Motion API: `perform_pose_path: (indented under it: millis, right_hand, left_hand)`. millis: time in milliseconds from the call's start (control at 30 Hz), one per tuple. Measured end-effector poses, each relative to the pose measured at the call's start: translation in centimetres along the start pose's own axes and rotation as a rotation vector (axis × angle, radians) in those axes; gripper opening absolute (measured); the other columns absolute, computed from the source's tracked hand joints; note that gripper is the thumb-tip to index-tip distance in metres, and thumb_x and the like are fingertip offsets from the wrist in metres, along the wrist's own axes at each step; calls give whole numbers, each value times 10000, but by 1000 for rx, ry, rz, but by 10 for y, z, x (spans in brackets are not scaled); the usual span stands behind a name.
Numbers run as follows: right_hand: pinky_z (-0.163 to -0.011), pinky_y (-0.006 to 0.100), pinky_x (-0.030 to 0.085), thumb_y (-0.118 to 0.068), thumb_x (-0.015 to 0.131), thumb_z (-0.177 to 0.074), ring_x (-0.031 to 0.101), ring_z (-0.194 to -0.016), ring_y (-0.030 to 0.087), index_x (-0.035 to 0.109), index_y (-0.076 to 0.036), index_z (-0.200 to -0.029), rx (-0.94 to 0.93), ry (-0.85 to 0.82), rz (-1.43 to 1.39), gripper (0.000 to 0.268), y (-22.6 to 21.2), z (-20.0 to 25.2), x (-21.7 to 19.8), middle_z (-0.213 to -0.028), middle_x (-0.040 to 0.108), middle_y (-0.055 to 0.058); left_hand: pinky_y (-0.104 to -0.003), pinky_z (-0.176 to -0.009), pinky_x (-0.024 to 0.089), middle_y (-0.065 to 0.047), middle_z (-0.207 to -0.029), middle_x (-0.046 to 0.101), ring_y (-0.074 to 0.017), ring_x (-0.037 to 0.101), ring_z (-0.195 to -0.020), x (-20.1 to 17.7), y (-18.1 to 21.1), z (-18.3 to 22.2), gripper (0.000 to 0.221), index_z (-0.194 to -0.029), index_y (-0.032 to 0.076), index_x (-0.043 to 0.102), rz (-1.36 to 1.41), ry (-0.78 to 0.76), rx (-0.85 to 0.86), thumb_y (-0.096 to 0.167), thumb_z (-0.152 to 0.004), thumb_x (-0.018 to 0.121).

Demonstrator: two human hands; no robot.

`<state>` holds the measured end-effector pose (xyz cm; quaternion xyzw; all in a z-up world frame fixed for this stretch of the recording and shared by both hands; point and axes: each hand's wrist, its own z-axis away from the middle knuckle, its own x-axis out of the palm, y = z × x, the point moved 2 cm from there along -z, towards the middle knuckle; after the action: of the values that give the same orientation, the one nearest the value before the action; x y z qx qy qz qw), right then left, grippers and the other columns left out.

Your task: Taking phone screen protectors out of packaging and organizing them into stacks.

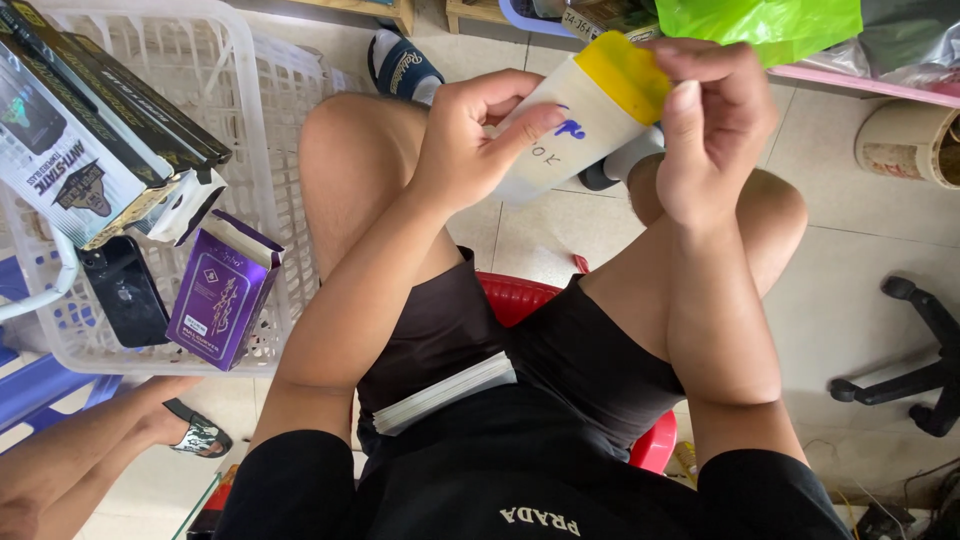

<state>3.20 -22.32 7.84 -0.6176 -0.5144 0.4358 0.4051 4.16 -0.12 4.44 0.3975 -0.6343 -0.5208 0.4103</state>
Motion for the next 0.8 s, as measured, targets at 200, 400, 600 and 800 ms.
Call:
perform_pose_path:
  millis: [200,400,600,800]
  right_hand:
    - [-1014,302,560,-137,709,-1027,670,-1171,189,643,23,-1146,62,-355,20,210,-16,-4,14,-1260,666,199]
    - [-697,303,536,-124,868,-835,696,-815,193,525,58,-1263,125,-353,200,577,-33,-5,30,-899,720,117]
    - [-750,311,528,-70,885,-934,688,-875,173,749,8,-1085,-117,-528,370,218,-25,11,32,-990,723,126]
    - [-669,251,519,-68,831,-1011,641,-741,100,580,14,-1053,4,-370,181,267,-13,24,21,-902,704,82]
  left_hand:
    - [-257,-864,589,-130,-1063,782,-109,730,-974,-5,-4,4,226,-1206,-53,697,53,65,69,124,-1067,714]
    - [-283,-834,611,-76,-1058,798,-142,790,-970,-5,16,12,157,-1173,39,731,-236,-2,164,142,-1055,738]
    - [-406,-836,572,-97,-1138,740,-285,710,-1006,-39,92,75,314,-1235,61,688,-841,96,279,178,-958,779]
    - [-404,-757,530,-62,-936,656,-291,671,-887,-118,107,183,210,-926,99,673,-1230,296,-170,187,-894,861]
